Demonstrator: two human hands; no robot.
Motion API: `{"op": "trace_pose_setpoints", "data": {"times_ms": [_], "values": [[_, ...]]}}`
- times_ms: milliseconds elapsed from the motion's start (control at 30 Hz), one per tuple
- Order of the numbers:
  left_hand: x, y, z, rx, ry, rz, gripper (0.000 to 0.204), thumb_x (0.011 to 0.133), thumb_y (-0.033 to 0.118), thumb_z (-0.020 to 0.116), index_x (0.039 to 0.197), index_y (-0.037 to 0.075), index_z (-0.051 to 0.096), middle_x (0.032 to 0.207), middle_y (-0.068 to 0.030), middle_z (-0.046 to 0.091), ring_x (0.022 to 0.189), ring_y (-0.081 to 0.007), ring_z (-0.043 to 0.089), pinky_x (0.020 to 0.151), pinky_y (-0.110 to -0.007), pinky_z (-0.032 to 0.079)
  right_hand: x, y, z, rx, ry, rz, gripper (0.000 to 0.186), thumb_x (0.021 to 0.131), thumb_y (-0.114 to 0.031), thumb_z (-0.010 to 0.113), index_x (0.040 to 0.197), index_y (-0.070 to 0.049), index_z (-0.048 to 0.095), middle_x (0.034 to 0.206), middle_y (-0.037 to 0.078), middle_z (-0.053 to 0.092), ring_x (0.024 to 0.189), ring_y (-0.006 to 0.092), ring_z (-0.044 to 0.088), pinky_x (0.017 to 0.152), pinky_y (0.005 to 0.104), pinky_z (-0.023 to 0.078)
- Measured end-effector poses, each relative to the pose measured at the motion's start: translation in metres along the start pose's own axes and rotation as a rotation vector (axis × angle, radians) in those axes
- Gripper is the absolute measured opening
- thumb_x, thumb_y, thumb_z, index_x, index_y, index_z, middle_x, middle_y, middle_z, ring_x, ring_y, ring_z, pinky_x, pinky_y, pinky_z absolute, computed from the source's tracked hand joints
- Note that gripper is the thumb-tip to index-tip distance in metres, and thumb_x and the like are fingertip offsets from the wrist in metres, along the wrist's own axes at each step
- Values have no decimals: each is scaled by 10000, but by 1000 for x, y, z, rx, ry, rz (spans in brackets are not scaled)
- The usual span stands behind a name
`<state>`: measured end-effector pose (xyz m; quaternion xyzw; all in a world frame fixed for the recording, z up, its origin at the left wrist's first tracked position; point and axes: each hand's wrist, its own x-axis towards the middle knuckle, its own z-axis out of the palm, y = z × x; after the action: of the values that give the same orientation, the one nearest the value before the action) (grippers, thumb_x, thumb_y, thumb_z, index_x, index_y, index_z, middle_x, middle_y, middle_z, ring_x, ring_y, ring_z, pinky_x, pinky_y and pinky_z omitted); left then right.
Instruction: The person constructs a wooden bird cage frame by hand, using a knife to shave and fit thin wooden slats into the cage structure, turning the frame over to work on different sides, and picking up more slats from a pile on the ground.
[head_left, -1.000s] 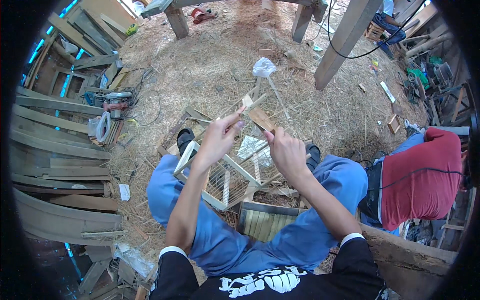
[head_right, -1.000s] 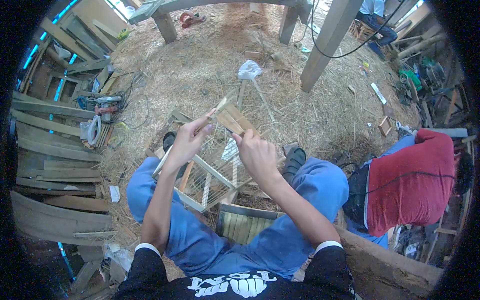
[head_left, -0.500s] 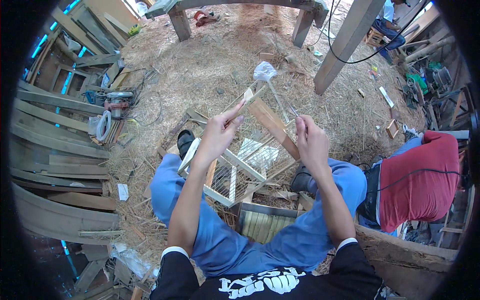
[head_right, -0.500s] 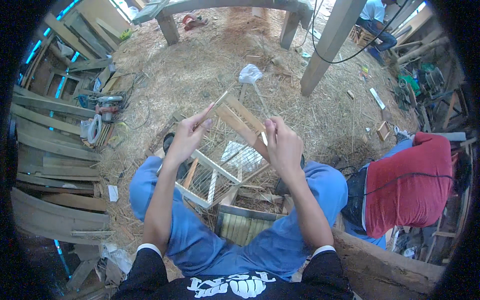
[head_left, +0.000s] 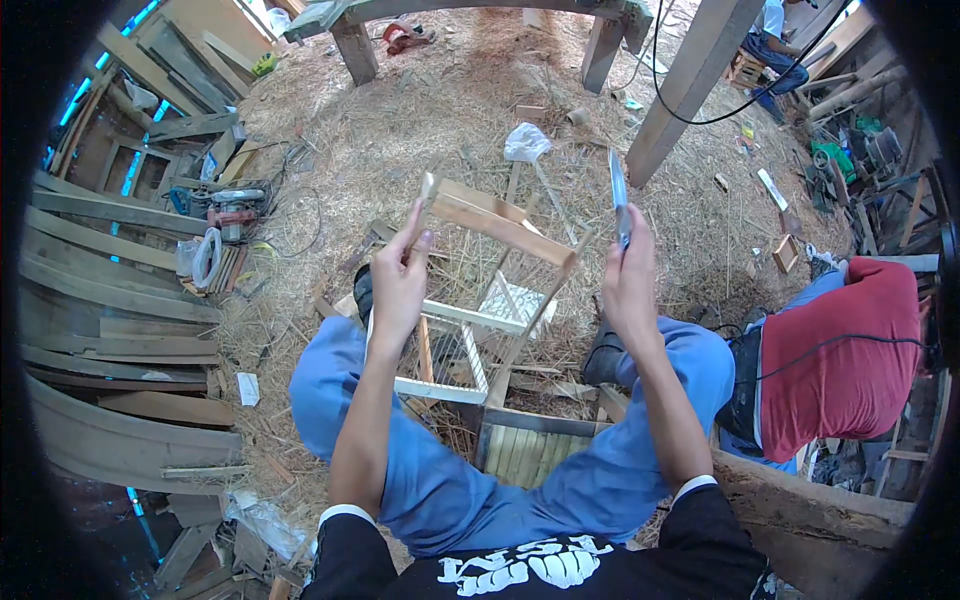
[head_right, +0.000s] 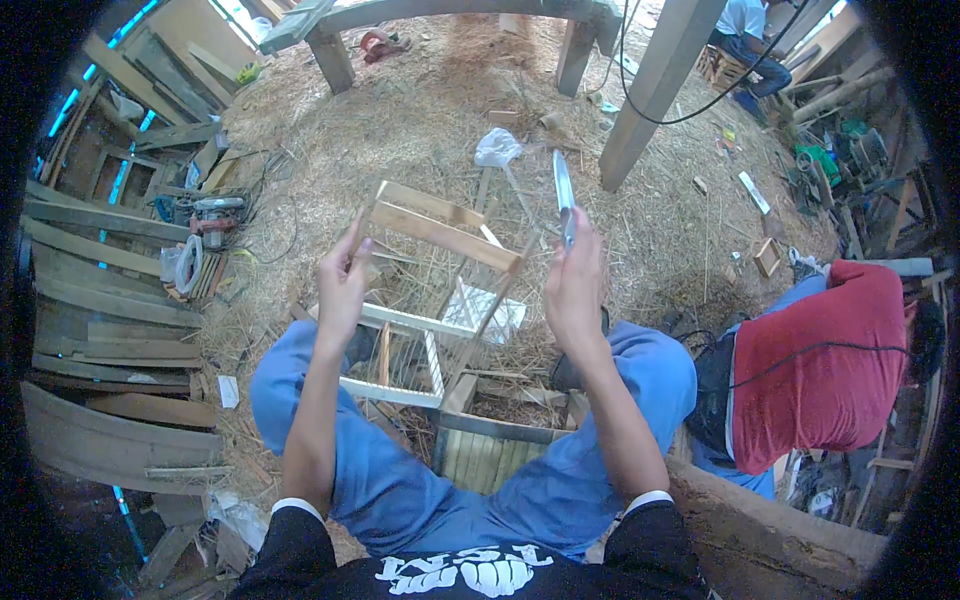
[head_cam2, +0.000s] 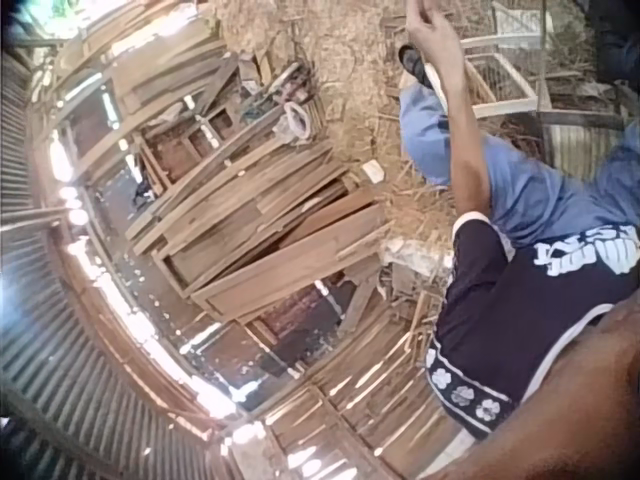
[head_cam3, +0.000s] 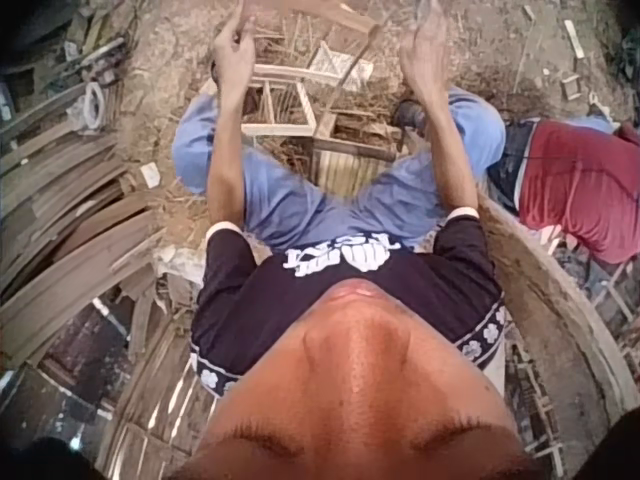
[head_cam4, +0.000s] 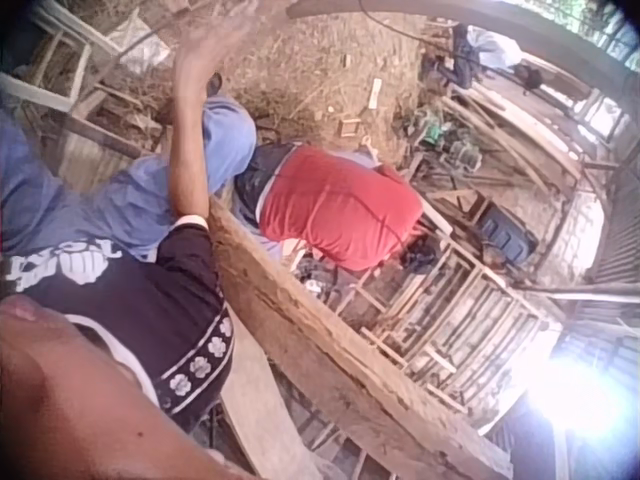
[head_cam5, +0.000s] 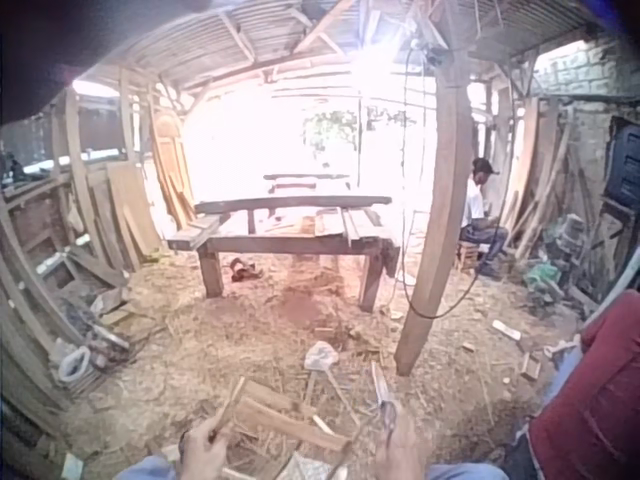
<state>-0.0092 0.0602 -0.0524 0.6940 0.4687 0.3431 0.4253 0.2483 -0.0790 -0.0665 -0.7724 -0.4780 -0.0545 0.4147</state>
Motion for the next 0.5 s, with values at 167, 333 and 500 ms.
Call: {"op": "trace_pose_setpoints", "data": {"times_ms": [167, 333, 500], "values": [[-2, -24, -1, -169, 209, 75, 509, 1049, 182, 573, 1527, 87, 428, 820, 62, 516, 641, -36, 301, 524, -243, 280, -26, 31, 40, 417, -397, 327, 597, 928, 29, 536, 1456, -56, 269, 1121, 177, 530, 921, 231, 577, 808, 383, 475], [-10, -17, -11, -373, 247, -135, 592, 1051, 246, 580, 1559, 43, 353, 693, 105, 358, 500, 11, 225, 404, -198, 153, -35, 19, 40, 516, -580, 507, 631, 932, 26, 566, 1457, -126, 252, 986, 82, 517, 726, 113, 528, 619, 282, 453], [-22, 1, -7, -507, 157, -222, 608, 1050, 213, 581, 1574, 52, 319, 693, 96, 360, 513, 4, 267, 425, -195, 202, -23, -2, 38, 448, -261, 306, 494, 904, -5, 562, 1355, -51, 366, 928, 88, 507, 671, 136, 477, 594, 290, 422]]}}
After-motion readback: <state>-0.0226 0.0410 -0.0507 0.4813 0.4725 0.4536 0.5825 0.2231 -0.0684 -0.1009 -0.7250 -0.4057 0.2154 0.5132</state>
